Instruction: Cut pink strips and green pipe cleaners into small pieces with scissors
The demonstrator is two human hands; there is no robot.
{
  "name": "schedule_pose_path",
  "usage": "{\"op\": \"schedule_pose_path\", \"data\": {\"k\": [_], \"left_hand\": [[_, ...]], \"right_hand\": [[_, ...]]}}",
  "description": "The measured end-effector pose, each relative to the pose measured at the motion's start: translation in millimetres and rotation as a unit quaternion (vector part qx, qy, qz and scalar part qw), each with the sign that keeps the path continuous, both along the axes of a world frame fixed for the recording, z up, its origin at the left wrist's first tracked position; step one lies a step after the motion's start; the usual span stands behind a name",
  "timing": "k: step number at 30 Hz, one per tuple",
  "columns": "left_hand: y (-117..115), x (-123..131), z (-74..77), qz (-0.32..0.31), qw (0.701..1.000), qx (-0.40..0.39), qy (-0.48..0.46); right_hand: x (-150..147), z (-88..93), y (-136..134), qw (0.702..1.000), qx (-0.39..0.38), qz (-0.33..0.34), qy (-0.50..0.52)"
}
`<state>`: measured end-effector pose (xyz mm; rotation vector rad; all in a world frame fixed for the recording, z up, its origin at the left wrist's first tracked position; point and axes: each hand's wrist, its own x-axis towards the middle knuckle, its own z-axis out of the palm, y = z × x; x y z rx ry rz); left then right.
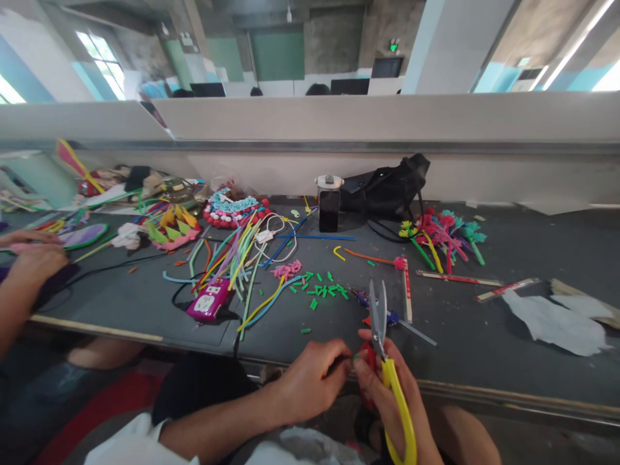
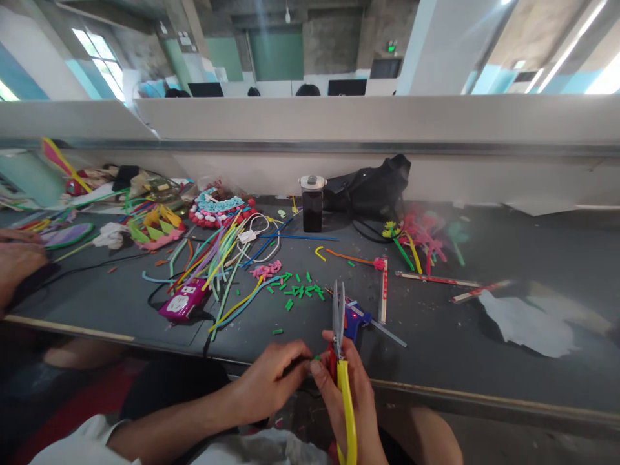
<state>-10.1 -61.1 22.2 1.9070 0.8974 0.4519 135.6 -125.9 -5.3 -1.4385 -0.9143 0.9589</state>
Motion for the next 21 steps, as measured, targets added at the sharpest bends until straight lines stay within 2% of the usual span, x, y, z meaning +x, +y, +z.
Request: {"op": "schedule_pose_path", "data": {"k": [7, 11, 15, 21], "left_hand": [[-1, -3, 0.9, 0.005, 0.999, -0.037, -0.015], [0, -2, -0.8, -0.01, 0.999, -0.039, -0.028], [2, -5, 0.5, -0.025, 0.998, -0.051, -0.021], [10, -17, 8.3, -0.008, 0.986, -0.166, 0.011]], "right_hand": [[-2, -15.5, 2, 0.998, -0.029, 0.039, 0.031], [-1, -18.3, 0, 0.998, -0.032, 0.054, 0.023], [-2, -13.6, 1, 0.999, -0.019, 0.046, 0.009], [-3, 2.0, 7, 0.998, -0.011, 0.014, 0.067]]}}
